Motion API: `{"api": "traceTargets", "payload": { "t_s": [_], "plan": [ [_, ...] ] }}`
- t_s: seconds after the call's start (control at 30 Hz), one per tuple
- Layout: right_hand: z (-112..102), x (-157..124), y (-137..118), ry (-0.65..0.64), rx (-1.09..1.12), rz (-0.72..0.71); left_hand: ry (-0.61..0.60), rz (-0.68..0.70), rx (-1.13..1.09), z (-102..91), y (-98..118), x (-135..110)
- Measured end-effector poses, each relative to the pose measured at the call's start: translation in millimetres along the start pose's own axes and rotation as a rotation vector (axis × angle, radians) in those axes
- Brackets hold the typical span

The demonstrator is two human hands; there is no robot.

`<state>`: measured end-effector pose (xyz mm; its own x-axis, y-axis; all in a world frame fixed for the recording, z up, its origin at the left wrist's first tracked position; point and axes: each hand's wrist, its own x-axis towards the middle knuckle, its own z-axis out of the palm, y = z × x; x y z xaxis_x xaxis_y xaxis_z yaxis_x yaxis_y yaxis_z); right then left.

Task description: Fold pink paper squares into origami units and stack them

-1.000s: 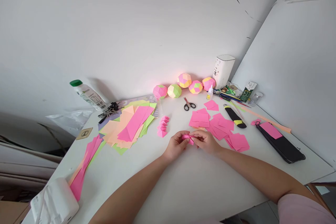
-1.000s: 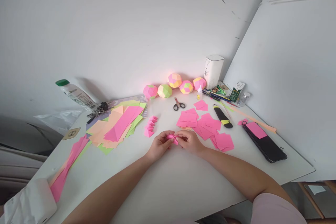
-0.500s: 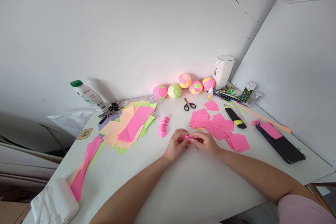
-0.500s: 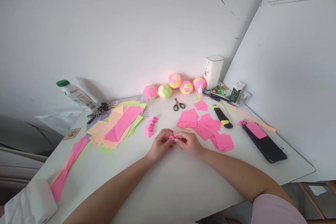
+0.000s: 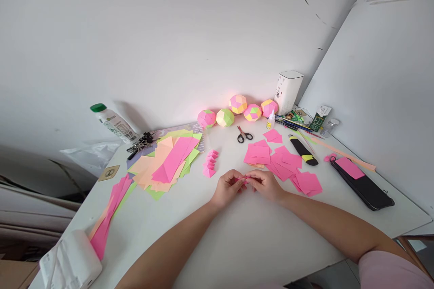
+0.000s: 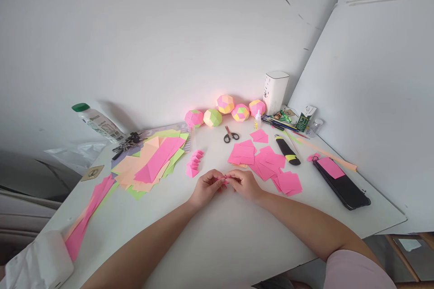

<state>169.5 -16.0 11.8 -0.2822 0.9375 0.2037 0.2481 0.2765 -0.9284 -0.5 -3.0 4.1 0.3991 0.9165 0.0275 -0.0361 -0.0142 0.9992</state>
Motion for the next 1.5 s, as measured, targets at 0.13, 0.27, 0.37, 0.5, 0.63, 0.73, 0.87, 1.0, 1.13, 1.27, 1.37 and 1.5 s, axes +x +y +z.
{"api": "traceTargets", "payload": {
  "t_s": [0.13, 0.27, 0.37, 0.5, 0.63, 0.73, 0.87, 1.0, 1.13, 1.27, 1.37, 1.5],
  "plan": [
    [-0.5, 0.7, -1.6, -0.011, -0.015, -0.006, 0.000, 0.023, 0.001, 0.0, 0.6, -0.4],
    [-0.4, 0.2, -1.5, -0.028, -0.046, -0.013, -0.012, 0.027, 0.009, -0.4, 0.8, -0.5],
    [0.1, -1.2, -1.1, -0.029, -0.077, -0.020, -0.012, -0.015, 0.025, -0.7, -0.3, -0.6],
    [0.7, -3.1, -0.3, -0.017, -0.080, -0.020, -0.014, -0.051, 0.032, -0.6, -2.6, -1.4],
    [0.7, -4.3, 0.8, -0.012, -0.041, -0.006, -0.012, -0.054, 0.096, -0.2, -1.1, -2.6],
    [0.9, -4.7, 2.0, 0.003, -0.015, -0.006, 0.002, -0.045, 0.129, 0.5, 1.3, -2.7],
    [2.0, -4.7, 4.2, 0.074, -0.015, -0.040, 0.072, -0.063, 0.135, 1.6, 2.8, -1.9],
    [2.4, -3.9, 6.1, 0.183, -0.027, -0.150, 0.099, -0.062, 0.134, 1.4, 4.8, -1.8],
    [1.9, -3.4, 6.3, 0.209, -0.166, -0.292, -0.013, -0.080, 0.071, 0.6, 6.9, -2.1],
    [2.3, -2.9, 4.8, 0.146, -0.242, -0.380, -0.032, -0.099, 0.025, -0.6, 5.5, -0.9],
    [2.4, -2.3, 3.8, 0.123, -0.204, -0.346, -0.026, -0.105, 0.015, -1.3, 4.5, -0.1],
    [1.3, -1.3, 4.5, 0.147, -0.132, -0.302, -0.029, -0.098, -0.005, -1.7, 6.5, 0.1]
  ]
}}
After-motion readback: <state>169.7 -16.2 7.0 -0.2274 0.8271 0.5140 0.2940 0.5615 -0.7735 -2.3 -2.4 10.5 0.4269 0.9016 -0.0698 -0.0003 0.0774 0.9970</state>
